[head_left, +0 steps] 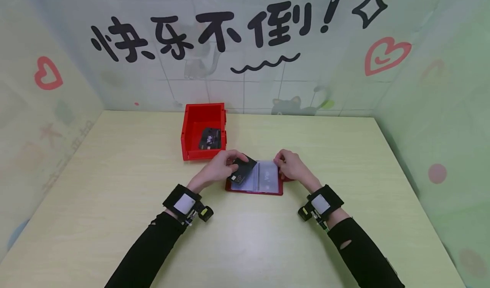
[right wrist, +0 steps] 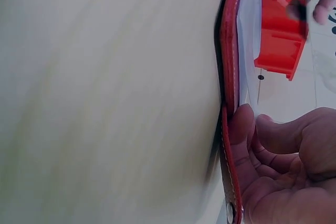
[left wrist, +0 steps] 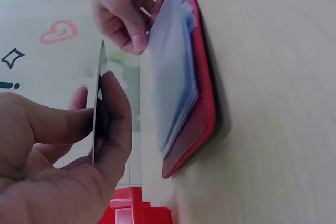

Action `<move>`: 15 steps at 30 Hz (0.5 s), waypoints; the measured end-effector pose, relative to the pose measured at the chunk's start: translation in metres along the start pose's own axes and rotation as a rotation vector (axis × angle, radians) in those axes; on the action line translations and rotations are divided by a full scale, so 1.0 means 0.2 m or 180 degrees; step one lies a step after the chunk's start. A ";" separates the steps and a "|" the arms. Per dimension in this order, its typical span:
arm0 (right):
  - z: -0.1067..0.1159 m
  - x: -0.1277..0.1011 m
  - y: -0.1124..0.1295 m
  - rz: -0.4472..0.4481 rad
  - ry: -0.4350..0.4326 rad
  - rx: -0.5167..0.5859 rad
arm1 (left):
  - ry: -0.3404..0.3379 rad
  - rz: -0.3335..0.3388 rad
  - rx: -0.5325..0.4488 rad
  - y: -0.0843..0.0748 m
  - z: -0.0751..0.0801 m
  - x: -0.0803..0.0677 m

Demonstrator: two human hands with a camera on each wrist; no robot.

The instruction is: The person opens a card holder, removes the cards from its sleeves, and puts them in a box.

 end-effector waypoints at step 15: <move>-0.01 0.00 0.00 -0.0030 0.0045 -0.0008 | -0.1584 -0.0127 -0.0587 -0.01 0.36 -0.07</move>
Point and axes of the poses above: each hand's wrist, its own x-axis towards the middle knuckle, its own z-axis out of the back of the hand, y = z × x, the point moved 4 cm from there along x, towards the middle knuckle, and after that the axes turned 11 degrees about -x, right-handed, at the moved point
